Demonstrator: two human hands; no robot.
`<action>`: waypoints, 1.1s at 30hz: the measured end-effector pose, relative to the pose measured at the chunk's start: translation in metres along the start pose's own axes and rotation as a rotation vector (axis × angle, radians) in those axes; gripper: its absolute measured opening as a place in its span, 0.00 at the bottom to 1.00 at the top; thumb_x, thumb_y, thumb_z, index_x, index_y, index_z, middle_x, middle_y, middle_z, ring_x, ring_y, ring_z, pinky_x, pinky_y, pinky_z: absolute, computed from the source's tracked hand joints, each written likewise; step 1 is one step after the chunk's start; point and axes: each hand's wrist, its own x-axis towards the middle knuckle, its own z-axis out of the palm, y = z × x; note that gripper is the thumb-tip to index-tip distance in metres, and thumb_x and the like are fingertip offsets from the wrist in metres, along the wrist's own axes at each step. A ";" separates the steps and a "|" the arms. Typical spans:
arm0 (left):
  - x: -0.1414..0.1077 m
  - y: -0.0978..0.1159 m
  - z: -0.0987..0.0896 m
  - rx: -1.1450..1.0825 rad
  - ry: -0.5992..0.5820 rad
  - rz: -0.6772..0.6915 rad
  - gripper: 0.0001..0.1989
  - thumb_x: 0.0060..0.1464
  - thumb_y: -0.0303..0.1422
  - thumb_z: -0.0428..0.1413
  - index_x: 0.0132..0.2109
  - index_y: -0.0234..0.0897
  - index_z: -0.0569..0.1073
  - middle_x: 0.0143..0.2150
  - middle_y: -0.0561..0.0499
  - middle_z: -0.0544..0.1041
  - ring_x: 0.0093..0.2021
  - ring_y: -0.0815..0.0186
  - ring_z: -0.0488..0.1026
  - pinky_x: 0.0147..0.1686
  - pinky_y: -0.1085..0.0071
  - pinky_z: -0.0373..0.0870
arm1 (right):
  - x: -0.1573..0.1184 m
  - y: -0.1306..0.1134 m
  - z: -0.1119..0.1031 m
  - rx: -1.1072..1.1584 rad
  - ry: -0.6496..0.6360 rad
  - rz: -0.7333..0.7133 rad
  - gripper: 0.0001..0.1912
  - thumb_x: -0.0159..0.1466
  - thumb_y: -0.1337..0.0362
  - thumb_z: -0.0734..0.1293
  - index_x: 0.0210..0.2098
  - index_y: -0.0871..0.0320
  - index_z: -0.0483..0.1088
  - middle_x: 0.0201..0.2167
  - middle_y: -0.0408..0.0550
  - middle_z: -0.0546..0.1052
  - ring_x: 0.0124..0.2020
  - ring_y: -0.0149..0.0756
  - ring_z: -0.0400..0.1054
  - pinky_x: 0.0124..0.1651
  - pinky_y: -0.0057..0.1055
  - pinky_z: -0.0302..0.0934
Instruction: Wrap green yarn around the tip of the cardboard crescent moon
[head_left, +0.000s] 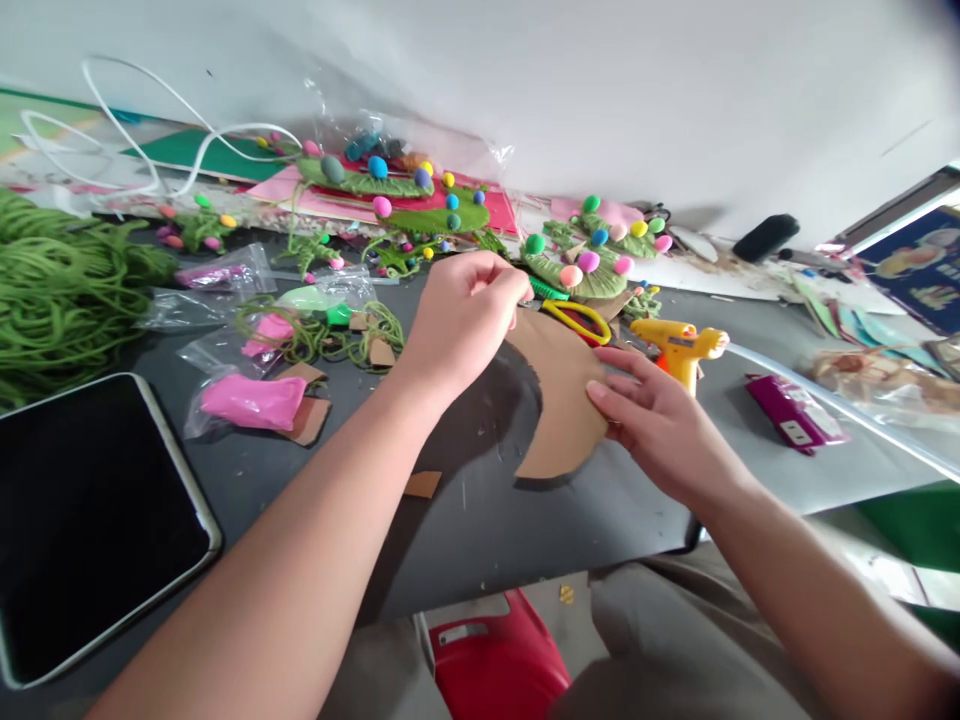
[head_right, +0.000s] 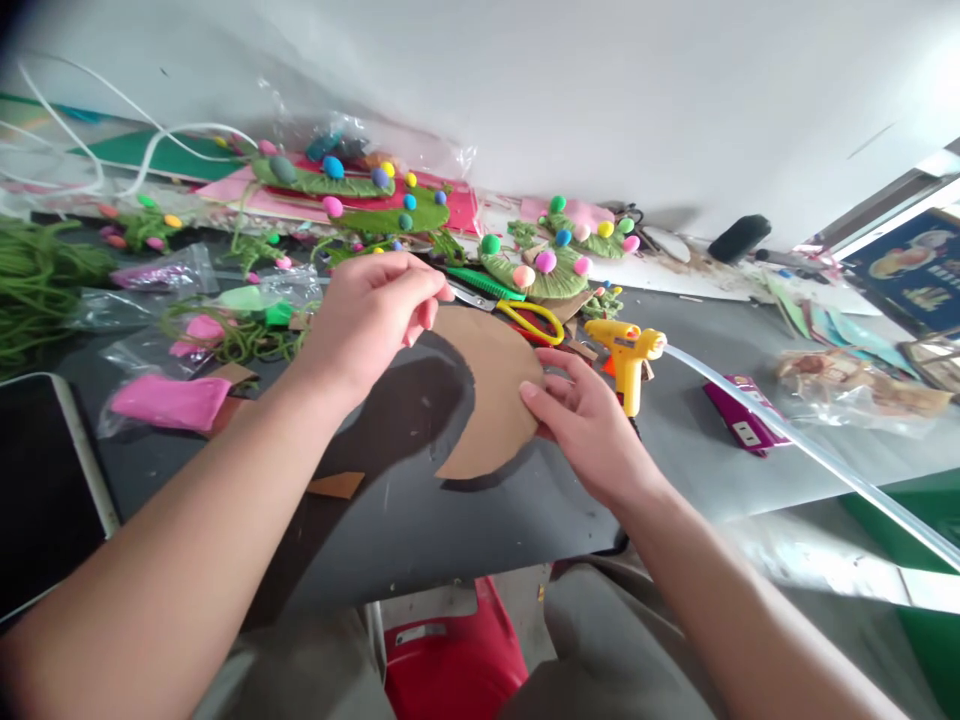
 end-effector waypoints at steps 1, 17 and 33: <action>0.002 -0.004 -0.002 0.039 0.005 0.008 0.10 0.57 0.31 0.57 0.27 0.38 0.72 0.22 0.52 0.69 0.22 0.69 0.62 0.25 0.68 0.57 | 0.001 0.001 0.003 -0.056 -0.004 -0.015 0.29 0.59 0.51 0.77 0.56 0.50 0.70 0.39 0.45 0.80 0.35 0.36 0.76 0.35 0.32 0.72; 0.007 -0.038 -0.011 0.793 -0.240 -0.021 0.04 0.55 0.26 0.57 0.36 0.40 0.75 0.37 0.46 0.81 0.37 0.58 0.77 0.37 0.63 0.67 | 0.018 -0.007 0.046 -1.133 -0.146 -0.592 0.20 0.71 0.53 0.64 0.56 0.56 0.75 0.63 0.57 0.73 0.60 0.58 0.68 0.58 0.54 0.62; 0.012 -0.006 -0.097 1.131 0.059 -0.308 0.22 0.38 0.24 0.68 0.44 0.43 0.81 0.51 0.37 0.79 0.55 0.36 0.71 0.52 0.43 0.67 | 0.048 -0.005 0.074 -1.048 -0.045 -0.638 0.19 0.72 0.64 0.57 0.52 0.58 0.77 0.62 0.58 0.74 0.62 0.58 0.64 0.55 0.55 0.60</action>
